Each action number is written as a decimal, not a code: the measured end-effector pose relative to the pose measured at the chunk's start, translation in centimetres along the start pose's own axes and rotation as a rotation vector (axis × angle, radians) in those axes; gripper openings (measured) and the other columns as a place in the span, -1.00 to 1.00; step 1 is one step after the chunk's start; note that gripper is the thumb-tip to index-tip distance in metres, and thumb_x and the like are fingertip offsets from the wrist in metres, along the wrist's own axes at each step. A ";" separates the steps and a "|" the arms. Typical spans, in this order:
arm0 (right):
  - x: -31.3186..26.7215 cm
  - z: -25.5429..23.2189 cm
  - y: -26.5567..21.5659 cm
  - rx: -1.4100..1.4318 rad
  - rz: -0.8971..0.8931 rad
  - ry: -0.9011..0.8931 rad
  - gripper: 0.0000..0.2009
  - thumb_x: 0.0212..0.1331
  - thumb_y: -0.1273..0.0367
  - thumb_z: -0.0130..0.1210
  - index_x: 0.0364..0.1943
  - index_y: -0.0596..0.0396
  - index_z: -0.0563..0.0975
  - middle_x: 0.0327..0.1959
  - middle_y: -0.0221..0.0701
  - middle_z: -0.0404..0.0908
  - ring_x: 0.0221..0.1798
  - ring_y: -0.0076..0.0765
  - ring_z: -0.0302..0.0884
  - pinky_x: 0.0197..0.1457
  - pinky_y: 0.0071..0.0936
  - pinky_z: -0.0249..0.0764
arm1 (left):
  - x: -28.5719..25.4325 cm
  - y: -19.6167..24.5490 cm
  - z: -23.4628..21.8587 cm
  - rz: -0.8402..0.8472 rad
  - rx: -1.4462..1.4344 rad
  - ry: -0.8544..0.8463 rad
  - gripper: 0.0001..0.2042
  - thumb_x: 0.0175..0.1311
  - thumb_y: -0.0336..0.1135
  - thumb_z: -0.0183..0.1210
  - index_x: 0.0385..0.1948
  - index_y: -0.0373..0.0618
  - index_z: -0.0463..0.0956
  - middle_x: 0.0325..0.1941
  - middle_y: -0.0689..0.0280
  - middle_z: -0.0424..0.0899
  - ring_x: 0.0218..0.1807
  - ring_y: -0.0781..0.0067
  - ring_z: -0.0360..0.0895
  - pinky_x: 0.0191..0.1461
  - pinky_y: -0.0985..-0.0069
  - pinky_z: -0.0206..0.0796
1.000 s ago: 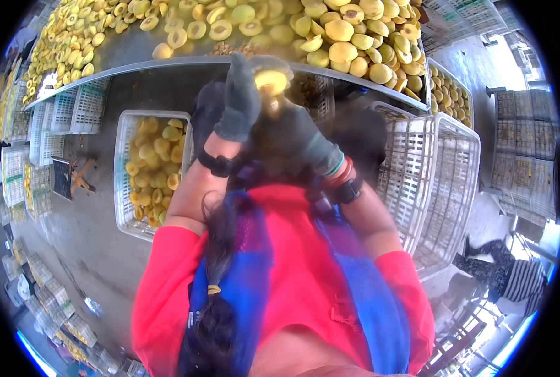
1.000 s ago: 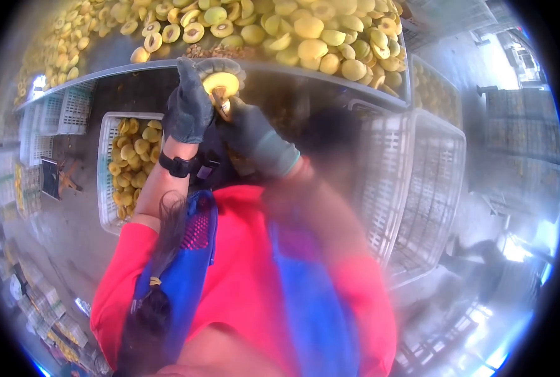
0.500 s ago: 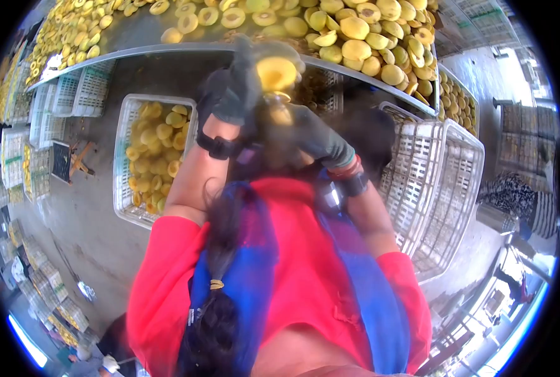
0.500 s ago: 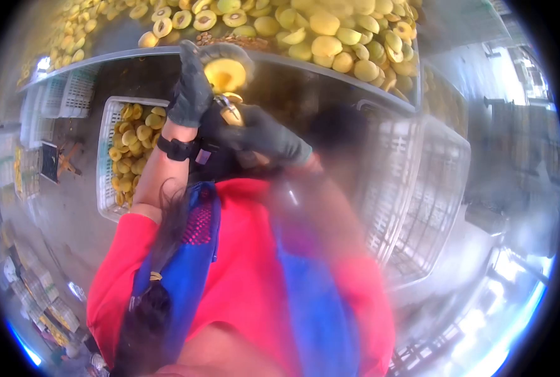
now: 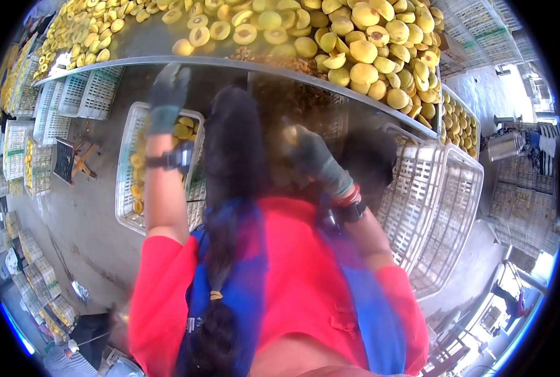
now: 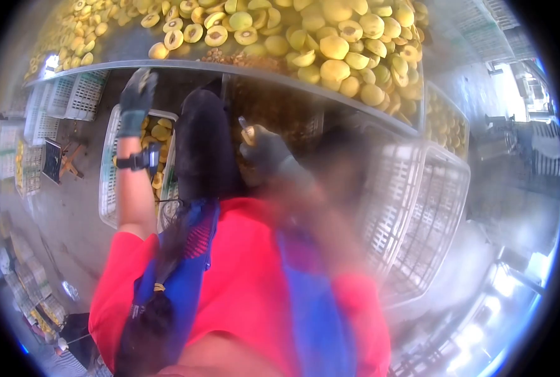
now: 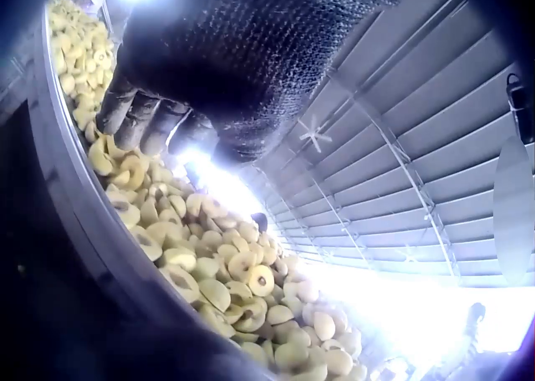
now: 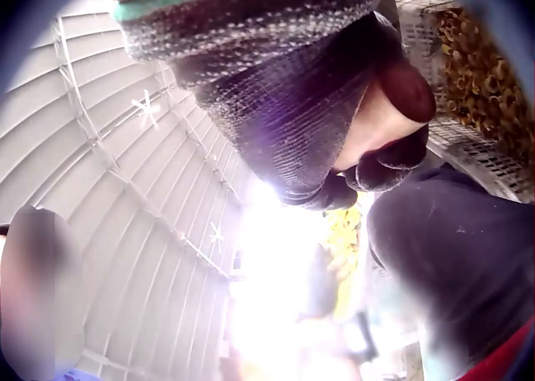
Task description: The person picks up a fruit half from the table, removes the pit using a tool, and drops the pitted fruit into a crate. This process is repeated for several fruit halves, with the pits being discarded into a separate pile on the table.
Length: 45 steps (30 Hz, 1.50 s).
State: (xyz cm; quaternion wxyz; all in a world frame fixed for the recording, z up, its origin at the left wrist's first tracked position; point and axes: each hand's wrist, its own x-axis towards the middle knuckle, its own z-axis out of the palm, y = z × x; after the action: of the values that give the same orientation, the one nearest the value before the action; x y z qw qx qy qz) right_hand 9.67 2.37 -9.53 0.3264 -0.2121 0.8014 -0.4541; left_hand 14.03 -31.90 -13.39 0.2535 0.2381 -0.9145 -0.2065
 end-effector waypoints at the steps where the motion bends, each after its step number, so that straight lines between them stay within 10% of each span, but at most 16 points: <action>1: 0.2 0.3 0.0 0.001 0.001 0.002 -0.72 -0.02 0.29 0.07 -0.24 0.16 0.46 -0.35 -0.06 0.54 -0.26 0.02 0.51 -0.20 -0.27 0.40 | 1.3 1.8 0.9 0.048 0.005 -0.026 -0.62 0.19 -0.07 0.06 -0.11 -0.18 0.46 -0.12 0.04 0.55 -0.04 0.06 0.49 -0.01 0.33 0.32; 9: 1.0 0.5 1.9 -0.140 0.070 0.038 -0.72 -0.01 0.28 0.07 -0.22 0.12 0.46 -0.33 -0.04 0.54 -0.23 0.11 0.50 -0.17 -0.15 0.42 | 11.4 4.2 14.3 0.247 0.155 -0.350 -0.58 0.12 -0.12 0.02 0.06 0.13 0.34 0.12 0.16 0.41 0.05 0.12 0.43 0.07 0.24 0.27; 14: 0.6 -0.3 1.6 -0.129 0.107 0.048 -0.73 -0.01 0.30 0.08 -0.22 0.12 0.46 -0.35 -0.05 0.55 -0.25 0.10 0.51 -0.19 -0.16 0.43 | 13.2 6.8 14.6 0.301 0.484 -0.503 -0.59 0.11 -0.16 0.02 0.07 0.27 0.33 0.21 0.25 0.32 0.02 0.17 0.46 0.05 0.22 0.31; 18: 0.9 -0.5 1.5 -0.095 0.051 0.073 -0.74 -0.02 0.33 0.09 -0.24 0.14 0.45 -0.39 -0.06 0.55 -0.28 0.07 0.53 -0.24 -0.20 0.42 | 14.0 7.7 13.2 0.082 0.498 -0.687 -0.51 0.02 -0.10 0.15 0.04 0.02 0.32 0.05 0.10 0.46 0.01 0.13 0.47 0.03 0.26 0.32; 24: 1.4 -0.6 1.0 -0.060 -0.123 0.157 -0.76 -0.03 0.34 0.11 -0.29 0.16 0.43 -0.43 -0.09 0.52 -0.33 0.05 0.51 -0.28 -0.24 0.40 | 12.8 4.6 11.8 0.018 -0.193 -0.457 -0.50 0.02 -0.05 0.16 -0.09 -0.24 0.36 -0.14 0.07 0.55 -0.12 0.20 0.52 -0.11 0.36 0.34; 32: 2.7 0.2 -2.4 -0.030 -0.310 0.339 -0.77 -0.01 0.36 0.15 -0.32 0.16 0.40 -0.44 -0.04 0.50 -0.33 0.12 0.47 -0.30 -0.23 0.38 | 1.7 15.0 1.7 -0.173 -0.958 -0.535 -0.61 0.09 -0.18 0.14 -0.13 -0.28 0.37 -0.24 0.22 0.55 -0.25 0.52 0.48 -0.21 0.60 0.35; 45: 2.4 1.3 -0.8 -0.202 -0.528 0.510 -0.77 -0.06 0.43 0.15 -0.33 0.21 0.40 -0.47 -0.01 0.51 -0.36 0.18 0.47 -0.36 -0.18 0.40 | -5.9 20.1 0.5 0.219 -0.862 -0.124 -0.70 0.33 -0.24 -0.13 -0.08 -0.29 0.34 -0.12 0.17 0.48 -0.03 0.39 0.41 0.05 0.53 0.25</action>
State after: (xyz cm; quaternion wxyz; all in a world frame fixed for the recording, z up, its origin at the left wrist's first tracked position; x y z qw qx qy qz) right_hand 8.94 -0.28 -10.10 -0.0345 -0.3225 0.8153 -0.4797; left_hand 11.60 -12.44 -5.92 0.2948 -0.0003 -0.7782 -0.5546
